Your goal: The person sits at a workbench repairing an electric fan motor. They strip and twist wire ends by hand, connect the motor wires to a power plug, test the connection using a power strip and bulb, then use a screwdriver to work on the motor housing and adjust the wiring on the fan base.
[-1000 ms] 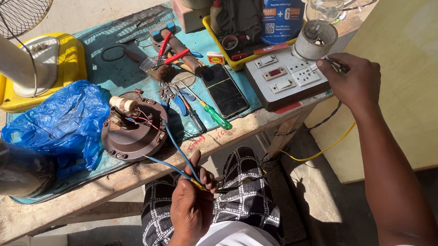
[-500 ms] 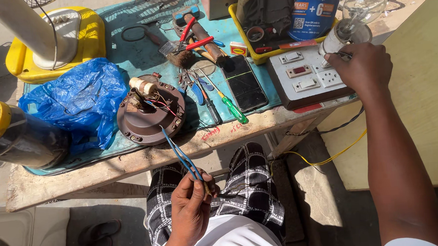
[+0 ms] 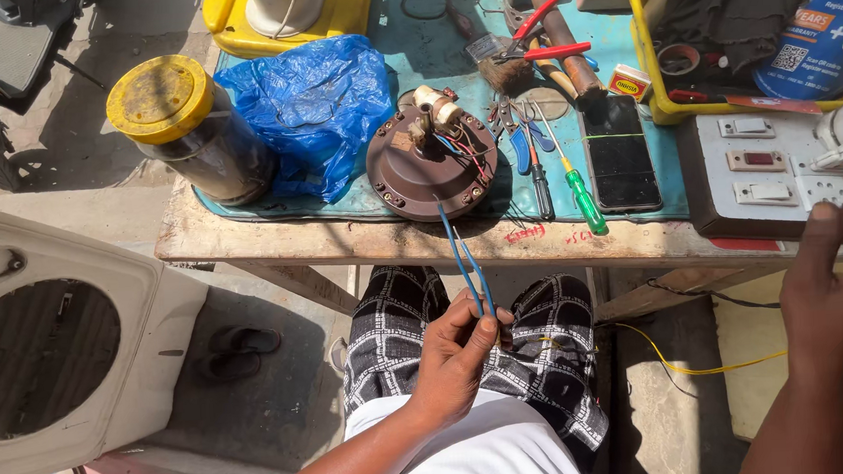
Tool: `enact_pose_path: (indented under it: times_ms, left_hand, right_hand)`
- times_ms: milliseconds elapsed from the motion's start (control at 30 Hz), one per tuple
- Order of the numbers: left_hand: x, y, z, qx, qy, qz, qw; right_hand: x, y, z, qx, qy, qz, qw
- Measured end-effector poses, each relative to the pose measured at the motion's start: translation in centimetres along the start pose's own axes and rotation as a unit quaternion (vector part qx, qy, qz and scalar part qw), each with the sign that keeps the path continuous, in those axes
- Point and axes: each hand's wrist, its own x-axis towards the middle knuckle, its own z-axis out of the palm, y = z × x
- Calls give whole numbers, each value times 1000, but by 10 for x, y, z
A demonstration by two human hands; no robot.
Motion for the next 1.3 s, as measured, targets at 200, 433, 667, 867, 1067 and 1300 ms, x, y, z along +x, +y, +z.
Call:
enact_pose_path:
  times_ms: [200, 433, 667, 867, 1067, 1300]
  left_hand:
    - [2, 3, 2, 98, -4, -3, 995]
    - [1, 9, -7, 156, -14, 45, 987]
    - [5, 5, -16, 119, -1, 82, 989]
    - [4, 11, -30, 164, 13, 105, 981]
    - [11, 11, -40, 266, 40, 186, 945]
    - [21, 12, -41, 291, 39, 214, 932]
  right_hand:
    - [-132, -108, 36, 202, -307, -147, 918]
    - [-153, -126, 63, 182, -288, -107, 934]
    - [-179, -115, 79, 238, -274, -52, 930]
    - [-158, -104, 76, 332, -85, 138, 929]
    - [-128, -94, 83, 364, -26, 200, 909]
    - [-127, -95, 95, 343, -45, 189, 919]
